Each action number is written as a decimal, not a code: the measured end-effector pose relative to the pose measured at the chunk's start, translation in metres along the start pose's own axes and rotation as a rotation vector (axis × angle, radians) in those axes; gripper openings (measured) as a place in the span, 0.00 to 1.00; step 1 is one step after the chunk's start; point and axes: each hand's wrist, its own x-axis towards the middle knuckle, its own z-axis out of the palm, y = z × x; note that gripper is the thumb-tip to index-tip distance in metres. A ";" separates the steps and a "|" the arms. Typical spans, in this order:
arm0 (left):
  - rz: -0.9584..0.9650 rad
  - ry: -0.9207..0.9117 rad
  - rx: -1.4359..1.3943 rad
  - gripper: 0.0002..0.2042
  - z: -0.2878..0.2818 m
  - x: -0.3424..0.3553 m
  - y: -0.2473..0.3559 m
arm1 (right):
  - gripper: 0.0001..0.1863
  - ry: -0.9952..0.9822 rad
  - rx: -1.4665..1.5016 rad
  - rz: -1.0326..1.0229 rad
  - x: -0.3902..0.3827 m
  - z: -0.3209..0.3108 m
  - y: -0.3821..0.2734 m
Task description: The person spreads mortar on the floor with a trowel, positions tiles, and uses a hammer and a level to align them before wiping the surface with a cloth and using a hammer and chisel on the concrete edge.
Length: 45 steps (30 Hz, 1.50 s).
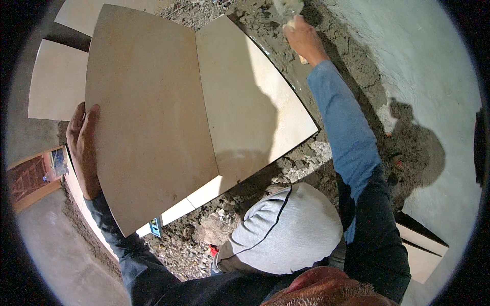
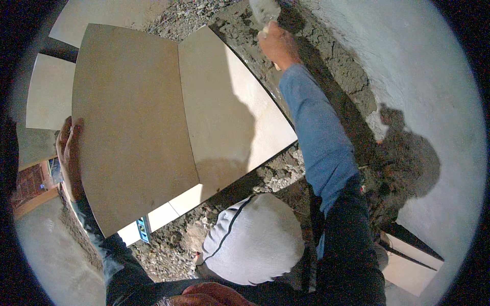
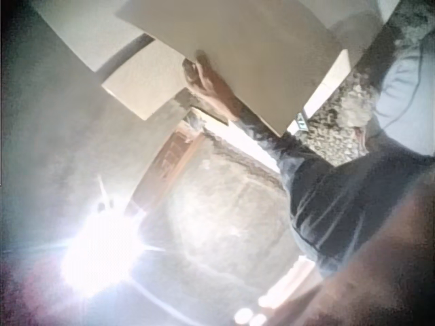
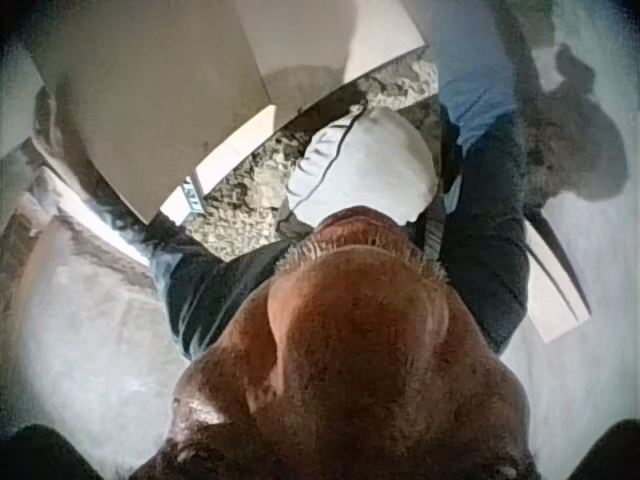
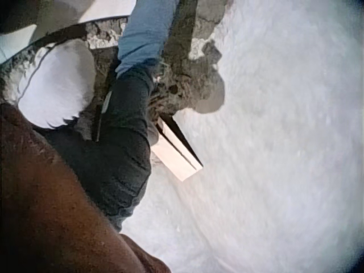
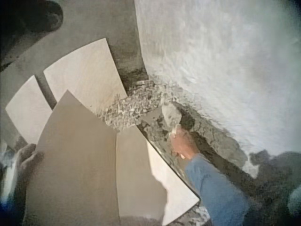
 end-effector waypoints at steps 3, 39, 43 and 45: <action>0.016 0.131 0.004 0.19 0.013 -0.004 0.014 | 0.25 0.057 -0.054 -0.052 -0.002 -0.013 0.003; -0.090 0.106 -0.158 0.23 0.023 -0.005 0.017 | 0.19 -0.185 -0.641 -0.330 0.036 -0.037 0.020; 0.011 0.056 -0.041 0.23 0.008 -0.007 0.013 | 0.17 -0.048 -0.733 -0.210 0.068 -0.066 0.060; 0.003 0.081 -0.069 0.23 0.012 -0.005 0.011 | 0.17 0.074 -0.699 -0.154 0.083 -0.057 0.081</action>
